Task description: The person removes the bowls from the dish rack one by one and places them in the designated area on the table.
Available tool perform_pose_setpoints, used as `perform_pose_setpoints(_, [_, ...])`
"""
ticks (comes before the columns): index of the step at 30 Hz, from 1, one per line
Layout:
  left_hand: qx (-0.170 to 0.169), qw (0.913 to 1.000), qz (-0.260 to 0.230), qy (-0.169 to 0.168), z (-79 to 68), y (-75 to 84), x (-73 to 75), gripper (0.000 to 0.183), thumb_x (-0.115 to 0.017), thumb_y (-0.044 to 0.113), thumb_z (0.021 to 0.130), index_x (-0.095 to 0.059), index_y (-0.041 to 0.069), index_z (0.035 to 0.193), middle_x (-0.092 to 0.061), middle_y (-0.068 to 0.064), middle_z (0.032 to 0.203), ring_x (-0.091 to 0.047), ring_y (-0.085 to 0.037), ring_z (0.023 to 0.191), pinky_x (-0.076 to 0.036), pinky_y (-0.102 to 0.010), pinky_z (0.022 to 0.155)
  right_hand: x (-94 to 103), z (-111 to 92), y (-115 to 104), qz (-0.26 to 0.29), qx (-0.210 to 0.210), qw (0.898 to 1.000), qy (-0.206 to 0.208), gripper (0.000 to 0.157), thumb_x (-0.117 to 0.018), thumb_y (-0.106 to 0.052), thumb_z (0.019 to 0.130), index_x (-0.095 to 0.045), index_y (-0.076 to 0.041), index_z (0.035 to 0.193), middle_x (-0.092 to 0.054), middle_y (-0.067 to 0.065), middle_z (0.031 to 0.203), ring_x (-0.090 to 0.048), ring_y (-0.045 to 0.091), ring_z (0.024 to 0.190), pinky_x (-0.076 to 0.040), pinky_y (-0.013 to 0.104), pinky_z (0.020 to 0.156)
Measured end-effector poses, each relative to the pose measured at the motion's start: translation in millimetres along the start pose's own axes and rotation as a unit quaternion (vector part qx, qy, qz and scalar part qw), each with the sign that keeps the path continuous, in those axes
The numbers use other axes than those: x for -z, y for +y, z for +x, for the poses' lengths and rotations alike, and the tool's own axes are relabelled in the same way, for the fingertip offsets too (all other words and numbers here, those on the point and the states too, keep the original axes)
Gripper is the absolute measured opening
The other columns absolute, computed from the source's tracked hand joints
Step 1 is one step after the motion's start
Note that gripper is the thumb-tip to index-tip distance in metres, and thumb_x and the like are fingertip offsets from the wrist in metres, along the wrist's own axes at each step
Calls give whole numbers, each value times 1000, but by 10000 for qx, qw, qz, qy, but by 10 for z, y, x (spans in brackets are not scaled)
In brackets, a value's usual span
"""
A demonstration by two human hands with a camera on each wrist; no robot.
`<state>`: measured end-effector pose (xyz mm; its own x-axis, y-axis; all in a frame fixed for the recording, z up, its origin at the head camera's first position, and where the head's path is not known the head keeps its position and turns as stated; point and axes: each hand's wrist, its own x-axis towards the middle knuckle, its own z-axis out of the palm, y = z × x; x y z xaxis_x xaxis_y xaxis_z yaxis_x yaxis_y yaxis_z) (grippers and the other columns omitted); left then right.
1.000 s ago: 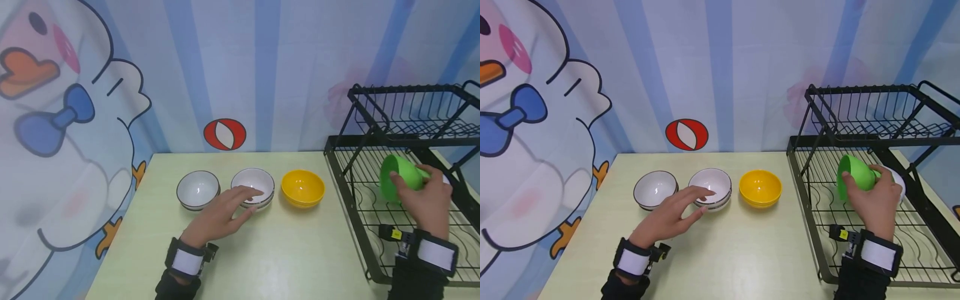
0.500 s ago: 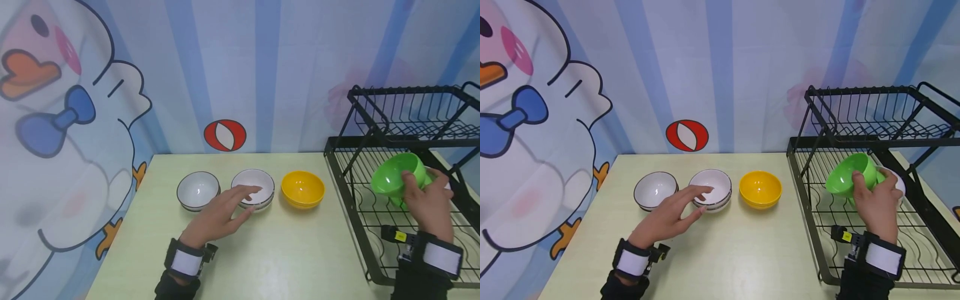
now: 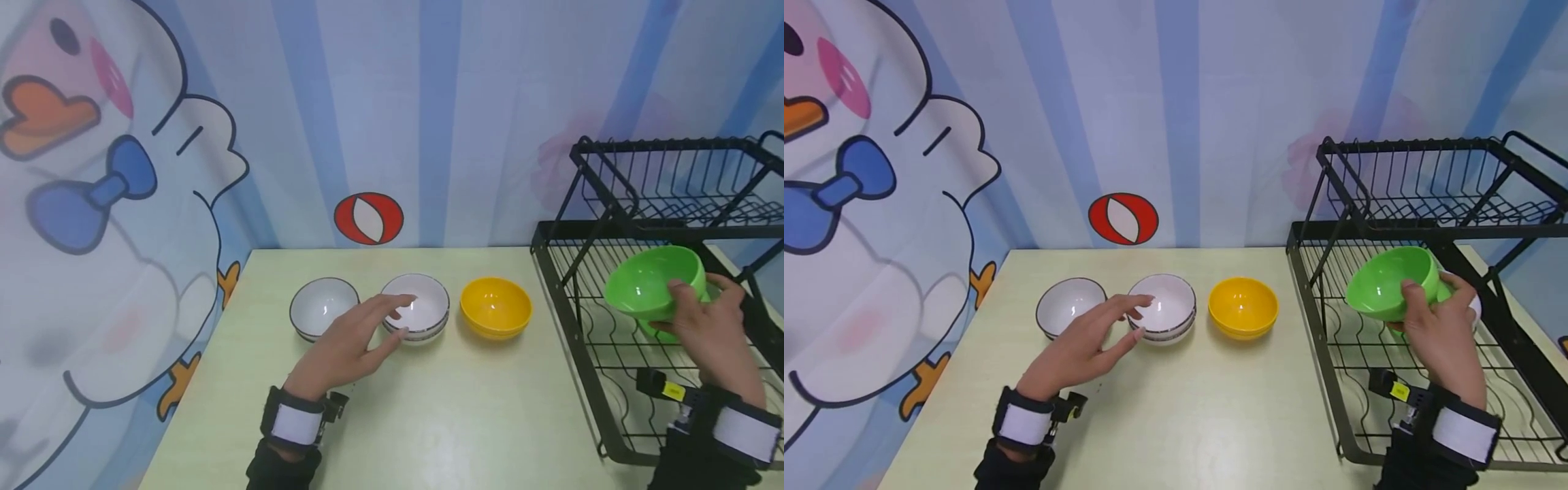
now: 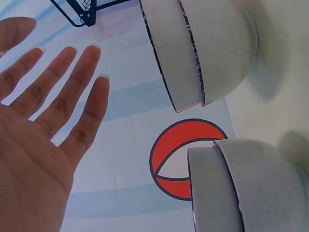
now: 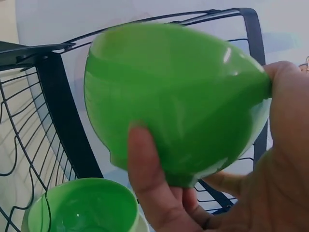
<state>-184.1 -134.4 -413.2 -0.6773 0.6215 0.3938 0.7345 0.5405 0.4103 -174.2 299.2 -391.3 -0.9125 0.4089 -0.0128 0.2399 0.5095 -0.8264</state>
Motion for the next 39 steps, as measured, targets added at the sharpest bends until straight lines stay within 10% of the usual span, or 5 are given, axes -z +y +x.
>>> perform_pose_setpoints(9, [197,9998,93,-35,-2,-6,41,51,-57,30,93,-40,19,140,-48,0,138,-40,-11,123,-41,-42,102,48,0,52,47,838,9955,-443,59,-13,-27,102,14,9,140,-11,49,134,-55,49,93,-47,6,51])
perform_pose_setpoints(15, [251,9995,153,80,-12,-34,97,51,-58,30,93,-42,17,139,-51,-1,134,-43,-11,120,-43,-43,100,102,-16,54,-422,1326,9847,-1050,58,-9,-26,103,13,14,139,-16,54,125,-49,62,89,-58,39,60])
perform_pose_setpoints(25, [359,9984,229,362,-92,-75,234,51,-58,29,92,-42,15,139,-50,-4,133,-43,-14,119,-42,-43,100,126,-71,27,-552,1702,9762,-1222,54,-10,-22,103,3,19,136,-25,51,115,-52,60,84,-57,46,58])
perform_pose_setpoints(32, [593,9957,421,572,-159,-102,338,54,-57,30,93,-38,16,141,-45,-4,140,-35,-15,127,-38,-45,104,141,-77,-12,-575,2168,9619,-1561,52,-10,-20,104,4,15,140,-23,48,119,-58,50,81,-59,31,57])
perform_pose_setpoints(39, [648,9946,459,670,-168,-123,357,65,-58,37,91,-29,21,146,-33,-3,148,-26,-15,133,-35,-51,104,114,-101,-88,-915,2084,9564,-1828,56,-9,-27,104,6,12,143,-28,50,121,-60,51,82,-48,66,71])
